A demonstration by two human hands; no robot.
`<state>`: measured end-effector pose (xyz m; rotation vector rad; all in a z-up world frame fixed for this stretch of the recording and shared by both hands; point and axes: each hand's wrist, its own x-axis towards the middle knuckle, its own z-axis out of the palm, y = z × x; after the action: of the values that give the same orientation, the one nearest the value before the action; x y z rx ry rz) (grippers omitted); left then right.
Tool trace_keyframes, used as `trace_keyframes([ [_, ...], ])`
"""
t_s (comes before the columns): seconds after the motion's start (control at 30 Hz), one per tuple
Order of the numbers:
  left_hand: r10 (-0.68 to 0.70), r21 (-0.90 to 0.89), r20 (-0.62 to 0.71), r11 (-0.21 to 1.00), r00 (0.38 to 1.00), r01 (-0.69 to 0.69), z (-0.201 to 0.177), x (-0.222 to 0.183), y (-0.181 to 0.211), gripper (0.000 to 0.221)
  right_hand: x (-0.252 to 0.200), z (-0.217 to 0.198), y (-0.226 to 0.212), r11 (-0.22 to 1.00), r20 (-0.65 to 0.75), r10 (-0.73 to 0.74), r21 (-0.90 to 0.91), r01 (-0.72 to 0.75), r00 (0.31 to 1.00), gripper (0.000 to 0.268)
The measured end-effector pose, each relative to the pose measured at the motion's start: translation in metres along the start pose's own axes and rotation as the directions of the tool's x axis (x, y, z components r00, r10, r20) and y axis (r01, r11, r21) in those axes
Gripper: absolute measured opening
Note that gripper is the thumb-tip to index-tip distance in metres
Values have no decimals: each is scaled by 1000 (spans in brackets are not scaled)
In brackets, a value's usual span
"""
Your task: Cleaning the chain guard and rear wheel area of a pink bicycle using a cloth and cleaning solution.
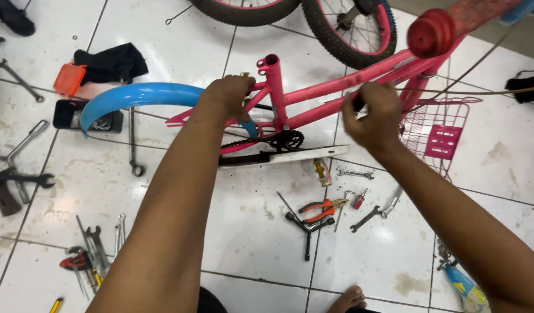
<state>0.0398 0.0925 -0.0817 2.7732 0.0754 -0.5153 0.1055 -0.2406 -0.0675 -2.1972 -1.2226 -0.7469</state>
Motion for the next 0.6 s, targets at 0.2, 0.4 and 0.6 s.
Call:
trace_keyframes([
  [0.2, 0, 24, 25, 1000, 1000, -1, -3, -6, 3, 76, 17, -63, 72, 925, -459, 374, 117, -362, 806, 32],
  [0.4, -54, 38, 67, 998, 996, 52, -14, -15, 14, 80, 10, -52, 142, 803, -264, 588, 308, -511, 765, 75],
  [0.6, -57, 110, 85, 993, 995, 47, -11, -14, 15, 86, 30, -57, 139, 670, -87, 639, 551, -497, 764, 24],
])
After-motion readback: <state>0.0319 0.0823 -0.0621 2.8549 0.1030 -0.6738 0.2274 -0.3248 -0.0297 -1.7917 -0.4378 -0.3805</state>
